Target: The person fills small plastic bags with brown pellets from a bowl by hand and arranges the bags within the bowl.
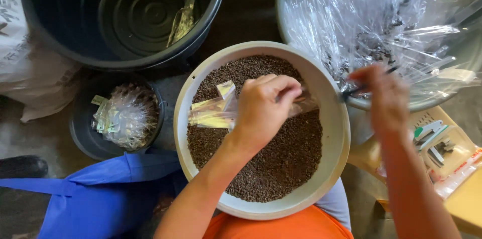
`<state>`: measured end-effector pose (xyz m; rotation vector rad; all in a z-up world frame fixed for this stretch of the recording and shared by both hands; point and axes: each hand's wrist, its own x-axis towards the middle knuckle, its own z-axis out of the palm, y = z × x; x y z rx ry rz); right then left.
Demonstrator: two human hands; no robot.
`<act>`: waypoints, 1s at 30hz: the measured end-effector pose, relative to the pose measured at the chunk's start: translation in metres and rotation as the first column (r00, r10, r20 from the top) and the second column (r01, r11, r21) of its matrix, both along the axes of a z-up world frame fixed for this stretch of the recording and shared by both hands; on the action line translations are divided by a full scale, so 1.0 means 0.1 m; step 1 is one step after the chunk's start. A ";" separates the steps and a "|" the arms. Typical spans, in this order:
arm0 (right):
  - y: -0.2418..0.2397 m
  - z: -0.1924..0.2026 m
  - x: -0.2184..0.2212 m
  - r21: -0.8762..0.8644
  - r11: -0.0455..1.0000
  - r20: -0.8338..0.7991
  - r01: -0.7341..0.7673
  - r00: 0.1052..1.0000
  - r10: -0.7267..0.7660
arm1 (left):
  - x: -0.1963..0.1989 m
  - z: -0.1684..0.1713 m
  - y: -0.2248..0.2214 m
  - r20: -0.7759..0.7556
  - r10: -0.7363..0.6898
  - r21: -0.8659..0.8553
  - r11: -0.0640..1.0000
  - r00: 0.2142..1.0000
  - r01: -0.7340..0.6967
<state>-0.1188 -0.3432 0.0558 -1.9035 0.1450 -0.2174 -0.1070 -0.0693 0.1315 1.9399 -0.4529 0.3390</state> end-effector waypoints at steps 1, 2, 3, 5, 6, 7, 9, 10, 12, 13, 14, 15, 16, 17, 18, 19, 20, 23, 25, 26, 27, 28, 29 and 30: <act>0.34 0.26 -0.07 0.000 1.000 0.001 -0.001 1.000 0.001 | -0.04 0.06 0.04 0.001 0.001 0.000 1.000 1.000 -0.001; 0.67 0.52 -0.14 0.041 0.991 -0.167 -0.125 0.977 0.130 | -0.08 0.12 0.09 0.002 -0.036 0.013 0.999 0.999 0.036; 1.01 0.77 -0.22 0.103 0.966 -0.326 -0.239 0.909 0.260 | -0.13 0.18 0.13 0.001 -0.070 0.026 0.997 0.998 0.070; 1.07 0.31 -0.32 0.205 0.905 -0.248 -0.373 0.875 0.416 | -0.28 0.54 0.25 -0.072 -0.172 -0.118 0.980 0.983 0.163; 1.10 0.07 -0.37 0.293 0.817 -0.155 -0.497 0.818 0.554 | -0.36 0.72 0.32 -0.124 -0.283 -0.266 0.933 0.951 0.243; 1.10 -0.06 -0.35 0.296 0.811 -0.154 -0.504 0.813 0.562 | -0.44 0.87 0.44 -0.126 -0.274 -0.262 0.936 0.954 0.234; 1.10 -0.33 -0.31 0.245 0.791 -0.208 -0.561 0.766 0.608 | -0.61 1.18 0.68 -0.211 -0.349 -0.554 0.812 0.913 0.182; 1.05 -0.42 -0.29 0.247 0.785 -0.209 -0.568 0.760 0.615 | -0.66 1.25 0.76 -0.213 -0.340 -0.553 0.815 0.916 0.174; 0.96 -0.60 -0.22 0.164 0.744 -0.295 -0.647 0.688 0.663 | -0.75 1.39 0.93 -0.217 -0.400 -0.660 0.732 0.890 0.168; 0.93 -0.63 -0.20 0.163 0.742 -0.295 -0.650 0.685 0.666 | -0.73 1.28 0.89 -0.217 -0.397 -0.661 0.732 0.892 0.165; 0.90 -0.66 -0.16 0.123 0.719 -0.340 -0.684 0.652 0.678 | -0.70 1.16 0.83 -0.188 -0.357 -0.672 0.726 0.915 0.145; 0.86 -0.70 -0.13 0.085 0.693 -0.385 -0.716 0.618 0.686 | -0.67 1.04 0.77 -0.159 -0.317 -0.684 0.718 0.935 0.127; 0.96 -0.39 -0.11 0.085 0.691 -0.386 -0.718 0.616 0.687 | -0.67 0.86 0.73 -0.160 -0.315 -0.685 0.718 0.936 0.125; 1.06 -0.09 -0.10 0.168 0.831 -0.493 -0.530 0.685 0.536 | -0.68 0.68 0.69 -0.211 -0.293 -0.634 0.767 0.933 0.097; 1.15 0.22 -0.10 0.218 0.927 -0.605 -0.306 0.703 0.374 | -0.68 0.49 0.64 -0.260 -0.267 -0.579 0.812 0.928 0.072; 1.14 0.42 -0.12 0.216 0.930 -0.603 -0.298 0.708 0.367 | -0.73 0.36 0.60 -0.257 -0.276 -0.580 0.810 0.926 0.080; 1.12 0.62 -0.15 0.328 0.920 -0.532 -0.213 0.763 0.366 | -0.78 0.24 0.55 -0.346 -0.285 -0.558 0.829 0.894 0.048; 1.03 1.01 -0.21 0.332 0.915 -0.365 -0.229 0.863 0.349 | -0.81 0.08 0.40 -0.438 -0.265 -0.464 0.885 0.859 0.037; 0.94 1.12 -0.20 0.210 0.927 -0.263 -0.312 0.895 0.361 | -0.78 0.10 0.32 -0.439 -0.235 -0.390 0.919 0.867 0.052; 0.89 1.16 -0.16 0.115 0.852 -0.056 -0.510 0.853 0.518 | -0.74 0.14 0.30 -0.382 -0.251 -0.418 0.905 0.889 0.076; 0.84 1.19 -0.12 -0.025 0.748 0.135 -0.663 0.739 0.660 | -0.69 0.18 0.27 -0.322 -0.265 -0.443 0.891 0.909 0.102; 0.77 1.21 -0.15 -0.028 0.748 0.140 -0.664 0.738 0.660 | -0.60 0.26 0.29 -0.317 -0.264 -0.442 0.891 0.911 0.105; 0.70 1.22 -0.20 0.055 0.850 0.187 -0.524 0.842 0.507 | -0.54 0.34 0.32 -0.256 -0.243 -0.420 0.900 0.936 0.118; 0.63 1.22 -0.24 0.144 0.919 0.214 -0.368 0.918 0.334 | -0.48 0.41 0.34 -0.193 -0.222 -0.398 0.908 0.956 0.131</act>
